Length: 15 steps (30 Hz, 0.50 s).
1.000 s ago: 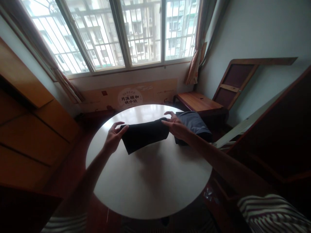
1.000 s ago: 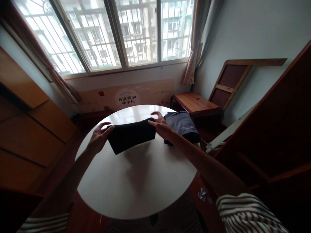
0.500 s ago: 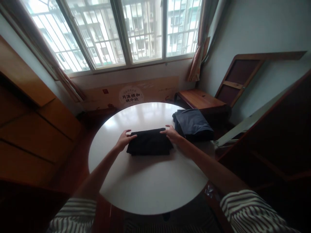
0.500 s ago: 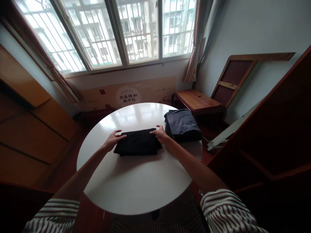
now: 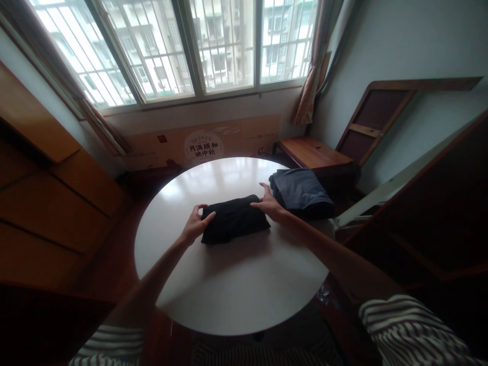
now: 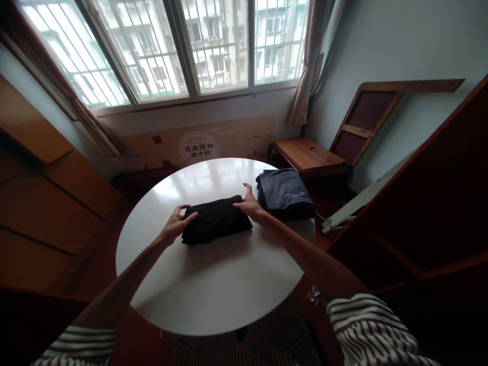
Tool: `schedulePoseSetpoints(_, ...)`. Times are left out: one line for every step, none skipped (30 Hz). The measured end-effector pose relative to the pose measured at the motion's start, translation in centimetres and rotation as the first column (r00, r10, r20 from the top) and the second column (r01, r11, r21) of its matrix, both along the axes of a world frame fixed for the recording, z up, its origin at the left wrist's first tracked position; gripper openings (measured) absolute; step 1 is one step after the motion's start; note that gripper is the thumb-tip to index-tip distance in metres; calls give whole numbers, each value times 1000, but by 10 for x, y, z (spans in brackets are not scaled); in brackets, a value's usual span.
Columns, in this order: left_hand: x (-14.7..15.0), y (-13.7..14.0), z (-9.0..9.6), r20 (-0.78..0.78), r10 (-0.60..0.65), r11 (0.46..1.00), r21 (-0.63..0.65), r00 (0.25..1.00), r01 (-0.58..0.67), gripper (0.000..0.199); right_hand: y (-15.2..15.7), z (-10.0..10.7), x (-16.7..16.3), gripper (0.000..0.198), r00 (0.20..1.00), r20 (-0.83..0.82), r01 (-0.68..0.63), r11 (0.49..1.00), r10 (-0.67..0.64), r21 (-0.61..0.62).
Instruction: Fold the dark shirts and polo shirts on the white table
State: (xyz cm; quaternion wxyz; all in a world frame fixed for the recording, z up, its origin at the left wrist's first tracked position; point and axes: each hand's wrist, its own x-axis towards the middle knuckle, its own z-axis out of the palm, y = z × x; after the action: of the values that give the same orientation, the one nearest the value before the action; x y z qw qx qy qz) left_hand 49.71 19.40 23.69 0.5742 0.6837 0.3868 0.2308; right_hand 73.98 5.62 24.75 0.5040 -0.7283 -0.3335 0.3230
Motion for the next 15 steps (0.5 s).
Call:
schedulePoseSetpoints(0,0,-2,3,12,1000,0,1000,-12,74,0,0,3,91,1000,25,8,1000,-8,-7)
schedulePoseSetpoints(-2,-2,-4,-23,16,1000,21,1000,-16,74,0,-1,5,87,998,66,12,1000,-11,-27)
schedulePoseSetpoints(-4,-3,-5,-80,17,997,73,997,-11,73,-1,-1,6,84,992,126,8,998,-1,-55)
schedulePoseSetpoints(-6,-6,-5,-151,31,986,168,988,-5,72,-1,-1,6,81,977,214,9,997,8,-78)
schedulePoseSetpoints(-7,-9,-4,-207,70,953,304,976,-3,68,-2,-1,4,77,944,329,22,996,8,-85)
schedulePoseSetpoints(-8,-12,-2,-233,122,888,460,965,-1,62,-1,0,-1,71,890,456,32,997,4,-71)
schedulePoseSetpoints(-7,-15,1,-225,162,794,607,961,8,54,0,0,-8,64,818,576,19,999,7,-39)
schedulePoseSetpoints(-4,-18,3,-203,166,692,721,965,33,47,3,0,-16,57,737,675,-32,999,28,-7)
schedulePoseSetpoints(1,-20,5,-197,125,601,795,973,83,42,6,0,-25,51,659,749,-119,993,74,7)
schedulePoseSetpoints(6,-22,5,-222,59,534,831,973,157,41,10,-2,-34,48,590,795,-223,975,142,-8)
schedulePoseSetpoints(11,-23,4,-283,-11,494,832,959,252,43,15,-4,-41,48,532,816,-320,946,227,-54)
schedulePoseSetpoints(16,-23,0,-360,-60,476,810,931,343,46,19,-8,-46,48,487,818,-380,918,306,-117)
schedulePoseSetpoints(19,-24,-5,-433,-79,475,776,898,415,49,23,-14,-49,50,462,808,-393,901,367,-184)
schedulePoseSetpoints(21,-24,-12,-490,-71,489,742,869,459,53,26,-19,-48,52,461,790,-365,898,404,-247)
schedulePoseSetpoints(20,-24,-19,-530,-49,515,713,846,477,57,27,-25,-45,55,482,770,-308,903,418,-298)
